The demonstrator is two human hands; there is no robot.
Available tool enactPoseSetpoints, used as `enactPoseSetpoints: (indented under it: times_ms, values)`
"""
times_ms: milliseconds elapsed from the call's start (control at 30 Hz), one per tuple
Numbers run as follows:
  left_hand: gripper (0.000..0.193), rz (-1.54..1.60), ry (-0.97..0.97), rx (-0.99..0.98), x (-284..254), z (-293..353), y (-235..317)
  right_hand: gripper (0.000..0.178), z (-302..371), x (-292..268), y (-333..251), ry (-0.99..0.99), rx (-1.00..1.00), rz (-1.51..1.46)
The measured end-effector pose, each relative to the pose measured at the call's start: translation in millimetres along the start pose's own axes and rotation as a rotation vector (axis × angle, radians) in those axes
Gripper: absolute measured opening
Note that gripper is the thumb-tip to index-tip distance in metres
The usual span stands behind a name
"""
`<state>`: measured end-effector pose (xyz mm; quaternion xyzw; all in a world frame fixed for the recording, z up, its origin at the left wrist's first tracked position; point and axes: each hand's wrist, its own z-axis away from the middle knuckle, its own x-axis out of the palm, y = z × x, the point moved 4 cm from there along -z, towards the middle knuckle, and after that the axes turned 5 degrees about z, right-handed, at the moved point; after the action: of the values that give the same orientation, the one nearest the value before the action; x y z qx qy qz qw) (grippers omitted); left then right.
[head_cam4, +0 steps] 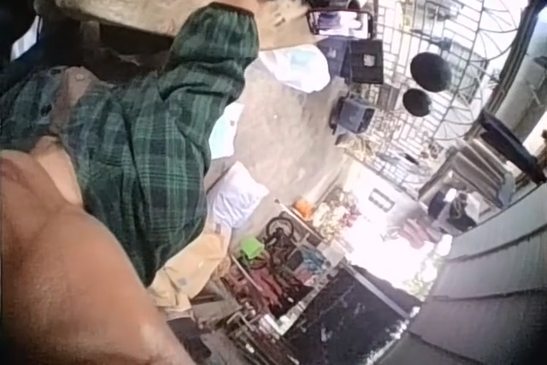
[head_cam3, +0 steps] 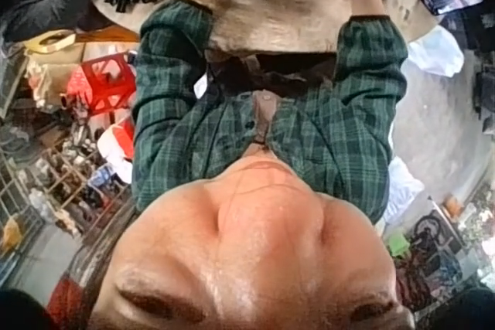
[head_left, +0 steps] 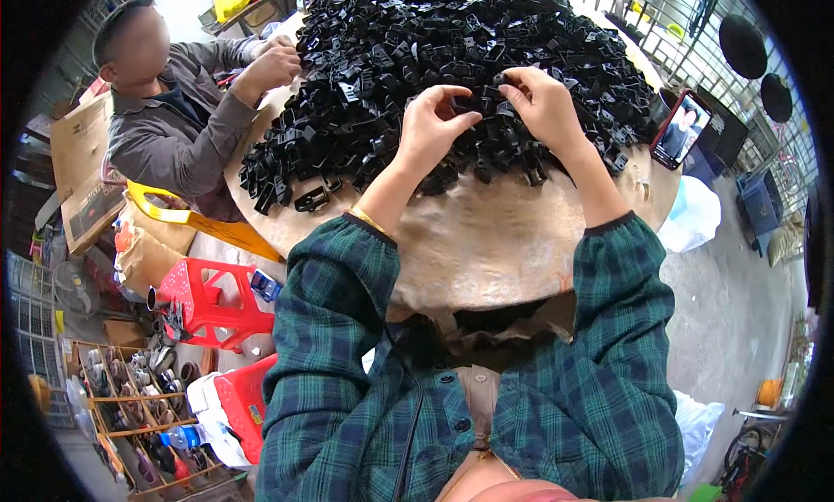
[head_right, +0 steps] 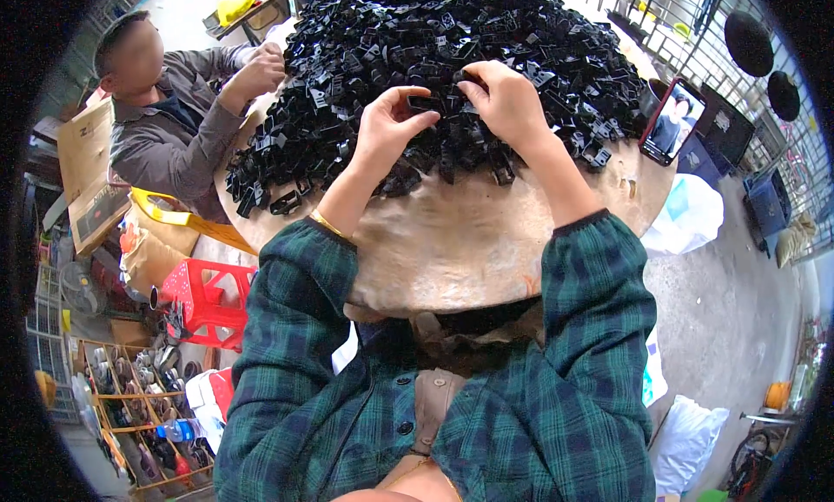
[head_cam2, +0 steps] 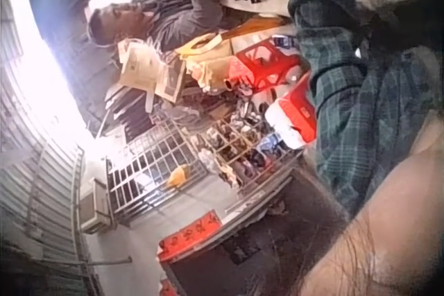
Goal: Sorting and counting black plastic industrial components on a work table.
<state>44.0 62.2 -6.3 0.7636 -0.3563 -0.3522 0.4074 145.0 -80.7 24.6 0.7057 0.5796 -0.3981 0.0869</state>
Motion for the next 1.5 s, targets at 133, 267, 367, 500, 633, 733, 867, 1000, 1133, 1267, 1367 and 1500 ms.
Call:
enactPoseSetpoints:
  times_ms: [133,267,367,500,633,733,867,1000,1133,1267,1367,1500]
  values:
    - [0.032,0.532,-0.132,-0.118,14,7,3,0.019,13,-12,-25,-0.027,0.127,-0.414]
    - [0.030,0.672,-0.201,-0.105,24,12,6,0.018,25,0,-24,-0.070,0.151,-0.520]
    - [0.030,0.869,-0.225,-0.242,30,15,7,0.016,27,-6,-19,-0.096,0.149,-0.470]
    - [0.028,0.897,-0.184,-0.287,26,12,8,0.022,27,-12,-11,-0.115,0.104,-0.513]
    - [0.028,0.983,-0.202,-0.441,16,11,-4,0.020,25,-17,-29,-0.163,0.183,-0.778]
    - [0.024,1.033,-0.331,-0.490,16,11,-5,0.024,23,-25,-39,-0.102,-0.112,-0.560]
    - [0.021,0.974,-0.349,-0.613,19,19,-2,0.030,25,-23,-39,-0.156,-0.236,-0.596]
    - [0.020,0.838,-0.243,-0.793,21,27,9,0.028,28,-19,-32,-0.349,-0.111,-0.762]
    - [0.019,0.821,-0.343,-0.790,16,30,13,0.038,28,-17,-31,-0.414,-0.038,-0.839]
    - [0.030,0.936,-0.397,-0.749,19,30,31,0.051,28,-20,-29,-0.486,0.023,-0.865]
    - [0.033,0.708,-0.512,-0.604,22,29,24,0.050,29,-22,-30,-0.497,0.026,-0.874]
    - [0.030,0.662,-0.469,-0.539,21,28,22,0.048,30,-15,-30,-0.491,0.002,-0.802]
